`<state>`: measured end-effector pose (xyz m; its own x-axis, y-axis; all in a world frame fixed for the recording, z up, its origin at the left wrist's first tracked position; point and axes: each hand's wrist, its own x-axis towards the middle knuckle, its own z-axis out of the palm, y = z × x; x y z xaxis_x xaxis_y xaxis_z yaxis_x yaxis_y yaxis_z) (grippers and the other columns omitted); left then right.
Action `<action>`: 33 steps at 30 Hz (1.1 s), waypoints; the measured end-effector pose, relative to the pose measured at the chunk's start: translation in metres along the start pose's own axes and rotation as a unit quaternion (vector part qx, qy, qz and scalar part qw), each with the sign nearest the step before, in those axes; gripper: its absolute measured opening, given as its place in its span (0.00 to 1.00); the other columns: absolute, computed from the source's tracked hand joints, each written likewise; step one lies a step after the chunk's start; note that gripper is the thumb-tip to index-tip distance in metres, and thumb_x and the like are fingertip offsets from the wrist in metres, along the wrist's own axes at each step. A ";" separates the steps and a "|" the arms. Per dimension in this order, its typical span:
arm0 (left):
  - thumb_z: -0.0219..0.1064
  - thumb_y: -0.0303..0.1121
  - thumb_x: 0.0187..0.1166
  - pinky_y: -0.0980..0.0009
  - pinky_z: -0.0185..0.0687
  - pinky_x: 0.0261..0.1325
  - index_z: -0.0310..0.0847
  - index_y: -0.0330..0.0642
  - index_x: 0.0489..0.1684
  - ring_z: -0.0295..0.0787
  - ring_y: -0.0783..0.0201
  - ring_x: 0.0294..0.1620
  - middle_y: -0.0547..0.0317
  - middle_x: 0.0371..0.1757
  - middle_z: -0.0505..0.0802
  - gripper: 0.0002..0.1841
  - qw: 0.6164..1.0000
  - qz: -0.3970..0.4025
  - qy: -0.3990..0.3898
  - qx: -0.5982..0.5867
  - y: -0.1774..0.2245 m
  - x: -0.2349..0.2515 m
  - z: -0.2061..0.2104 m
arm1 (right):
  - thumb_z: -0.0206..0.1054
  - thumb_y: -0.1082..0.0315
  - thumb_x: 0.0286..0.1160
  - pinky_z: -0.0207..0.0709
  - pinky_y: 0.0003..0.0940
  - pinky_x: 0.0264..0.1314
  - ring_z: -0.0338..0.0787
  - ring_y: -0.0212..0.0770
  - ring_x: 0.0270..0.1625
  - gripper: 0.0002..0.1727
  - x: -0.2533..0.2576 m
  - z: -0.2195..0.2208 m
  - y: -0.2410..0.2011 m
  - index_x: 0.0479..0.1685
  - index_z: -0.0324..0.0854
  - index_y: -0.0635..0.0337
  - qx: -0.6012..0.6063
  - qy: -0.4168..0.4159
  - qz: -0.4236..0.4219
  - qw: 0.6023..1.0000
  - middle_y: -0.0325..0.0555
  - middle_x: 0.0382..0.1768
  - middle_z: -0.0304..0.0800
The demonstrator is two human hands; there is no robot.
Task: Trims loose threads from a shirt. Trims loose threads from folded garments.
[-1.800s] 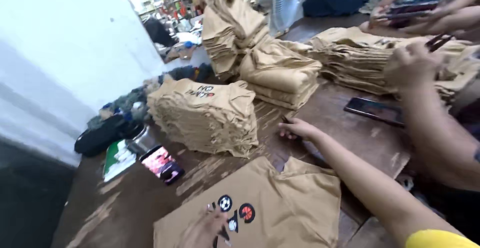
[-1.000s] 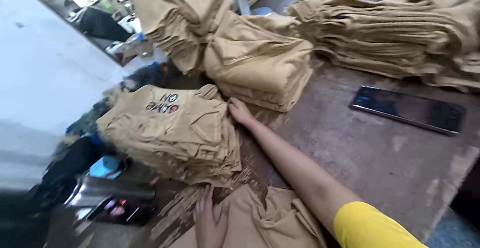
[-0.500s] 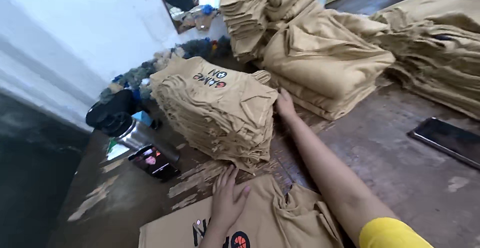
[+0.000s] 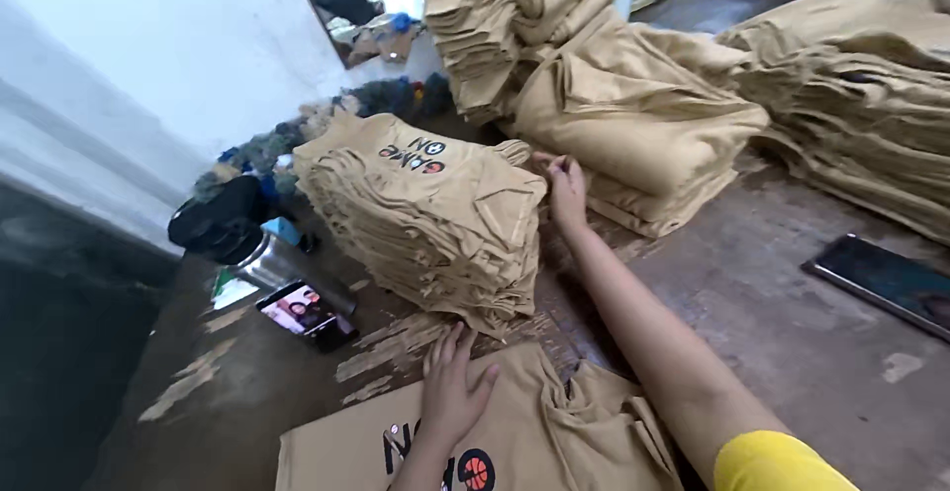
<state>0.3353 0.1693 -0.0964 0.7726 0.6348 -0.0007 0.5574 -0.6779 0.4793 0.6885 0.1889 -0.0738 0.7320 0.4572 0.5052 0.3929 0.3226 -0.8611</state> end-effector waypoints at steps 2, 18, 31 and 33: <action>0.61 0.59 0.80 0.37 0.48 0.89 0.77 0.49 0.82 0.57 0.44 0.92 0.50 0.88 0.72 0.34 1.000 -0.004 -0.010 0.004 0.001 0.001 -0.001 | 0.39 0.71 0.88 0.67 0.38 0.83 0.77 0.44 0.81 0.19 0.001 0.005 -0.001 0.53 0.71 0.79 -0.007 -0.018 -0.047 0.999 0.66 0.76 0.78; 0.67 0.56 0.79 0.41 0.52 0.88 0.80 0.51 0.78 0.55 0.44 0.92 0.50 0.87 0.73 0.31 1.000 0.010 0.015 -0.021 -0.030 0.015 -0.029 | 0.49 0.56 0.94 0.74 0.23 0.27 0.75 0.25 0.21 0.18 -0.049 -0.031 0.014 0.42 0.77 0.56 0.076 -0.029 0.331 0.940 0.32 0.27 0.80; 0.68 0.50 0.81 0.43 0.83 0.64 0.75 0.46 0.82 0.91 0.47 0.61 0.50 0.57 0.95 0.31 0.984 0.130 -0.108 0.055 0.007 -0.216 -0.048 | 0.43 0.59 0.94 0.75 0.22 0.27 0.77 0.25 0.20 0.18 -0.136 -0.074 -0.038 0.38 0.74 0.56 0.070 0.023 0.313 0.947 0.32 0.26 0.84; 0.64 0.33 0.81 0.47 0.87 0.58 0.81 0.45 0.78 0.95 0.49 0.53 0.51 0.49 0.97 0.24 0.991 0.135 0.000 0.007 0.002 -0.222 -0.028 | 0.47 0.59 0.94 0.76 0.21 0.26 0.77 0.25 0.20 0.16 -0.137 -0.066 -0.044 0.40 0.74 0.57 0.064 0.067 0.324 0.942 0.32 0.26 0.83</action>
<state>0.1563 0.0372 -0.0711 0.8942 0.4299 0.1249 0.3350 -0.8277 0.4502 0.6080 0.0573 -0.1085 0.8617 0.4868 -0.1429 -0.2243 0.1128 -0.9680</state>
